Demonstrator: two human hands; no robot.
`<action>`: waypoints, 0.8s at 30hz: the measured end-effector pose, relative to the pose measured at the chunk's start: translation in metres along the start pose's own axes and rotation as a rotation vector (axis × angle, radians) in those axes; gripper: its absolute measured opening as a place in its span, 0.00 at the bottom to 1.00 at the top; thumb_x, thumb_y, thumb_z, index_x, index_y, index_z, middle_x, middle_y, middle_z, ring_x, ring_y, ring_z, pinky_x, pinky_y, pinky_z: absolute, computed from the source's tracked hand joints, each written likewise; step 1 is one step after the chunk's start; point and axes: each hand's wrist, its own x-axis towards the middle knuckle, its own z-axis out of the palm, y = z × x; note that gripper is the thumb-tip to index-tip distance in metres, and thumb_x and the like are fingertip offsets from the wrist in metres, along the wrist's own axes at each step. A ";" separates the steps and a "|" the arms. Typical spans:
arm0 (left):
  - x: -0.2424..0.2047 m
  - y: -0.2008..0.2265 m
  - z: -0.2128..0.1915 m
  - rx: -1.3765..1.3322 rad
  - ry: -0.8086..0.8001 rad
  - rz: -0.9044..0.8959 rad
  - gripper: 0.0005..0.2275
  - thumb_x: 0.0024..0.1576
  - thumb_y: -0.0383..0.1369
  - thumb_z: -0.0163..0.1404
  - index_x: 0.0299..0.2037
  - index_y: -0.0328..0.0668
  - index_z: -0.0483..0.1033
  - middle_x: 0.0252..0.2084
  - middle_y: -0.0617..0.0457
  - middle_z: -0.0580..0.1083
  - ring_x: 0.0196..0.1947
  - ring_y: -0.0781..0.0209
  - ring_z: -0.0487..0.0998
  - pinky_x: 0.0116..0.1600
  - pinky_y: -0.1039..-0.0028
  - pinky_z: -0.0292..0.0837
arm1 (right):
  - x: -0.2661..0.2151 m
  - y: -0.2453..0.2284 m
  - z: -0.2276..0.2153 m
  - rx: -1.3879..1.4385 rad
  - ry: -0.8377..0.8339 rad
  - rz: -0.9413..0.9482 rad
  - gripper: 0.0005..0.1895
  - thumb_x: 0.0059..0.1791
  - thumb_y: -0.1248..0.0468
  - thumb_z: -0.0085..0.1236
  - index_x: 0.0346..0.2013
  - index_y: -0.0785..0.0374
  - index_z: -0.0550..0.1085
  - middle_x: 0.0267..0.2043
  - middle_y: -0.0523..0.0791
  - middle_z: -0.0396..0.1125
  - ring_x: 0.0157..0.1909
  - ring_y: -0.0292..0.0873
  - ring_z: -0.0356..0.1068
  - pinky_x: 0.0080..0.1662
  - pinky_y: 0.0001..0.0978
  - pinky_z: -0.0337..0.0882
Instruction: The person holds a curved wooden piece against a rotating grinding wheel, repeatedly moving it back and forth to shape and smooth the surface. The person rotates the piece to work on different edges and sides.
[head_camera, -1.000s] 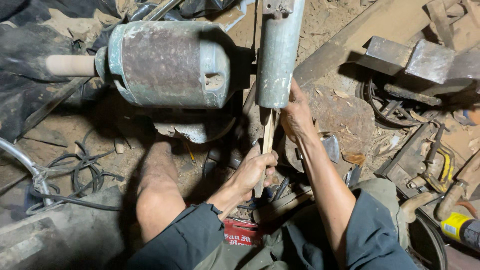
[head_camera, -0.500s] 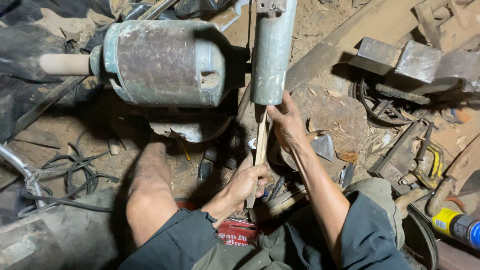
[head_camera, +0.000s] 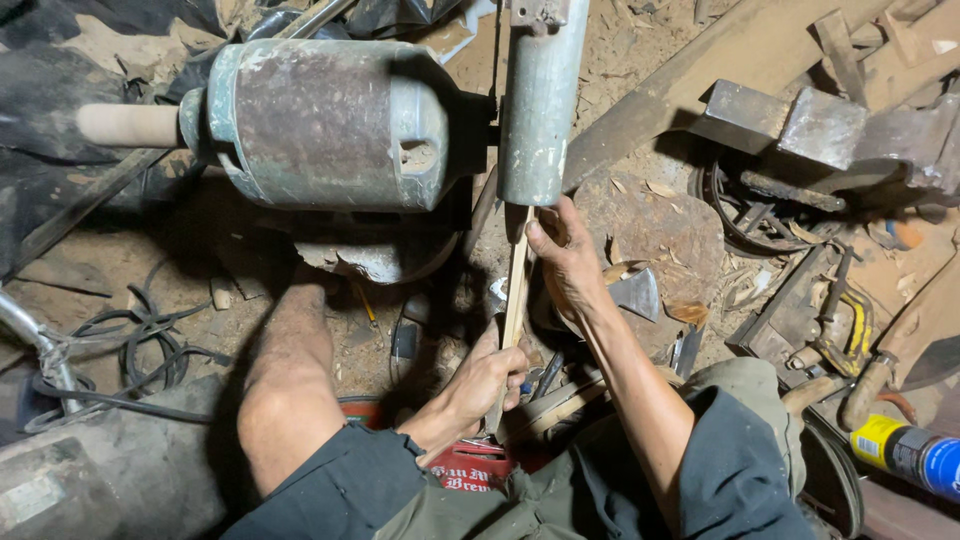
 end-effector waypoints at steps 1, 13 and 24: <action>0.001 -0.005 -0.001 0.003 0.006 0.004 0.11 0.52 0.25 0.44 0.44 0.44 0.62 0.34 0.57 0.63 0.25 0.72 0.63 0.22 0.77 0.62 | -0.002 0.001 0.000 -0.007 -0.007 -0.003 0.38 0.47 0.56 0.67 0.67 0.67 0.63 0.64 0.52 0.65 0.68 0.49 0.60 0.68 0.42 0.58; -0.011 -0.054 -0.020 0.539 0.022 0.075 0.42 0.60 0.36 0.47 0.75 0.35 0.25 0.55 0.47 0.68 0.46 0.56 0.71 0.57 0.69 0.70 | -0.039 -0.011 -0.007 0.152 -0.001 0.128 0.51 0.45 0.59 0.64 0.79 0.61 0.51 0.56 0.48 0.64 0.46 0.38 0.61 0.49 0.28 0.63; 0.032 0.020 0.000 0.336 0.062 0.011 0.17 0.58 0.37 0.45 0.56 0.47 0.59 0.32 0.54 0.62 0.26 0.65 0.64 0.23 0.75 0.65 | 0.032 -0.008 -0.011 0.185 -0.026 0.074 0.29 0.50 0.70 0.52 0.67 0.70 0.63 0.59 0.50 0.67 0.59 0.45 0.66 0.66 0.39 0.64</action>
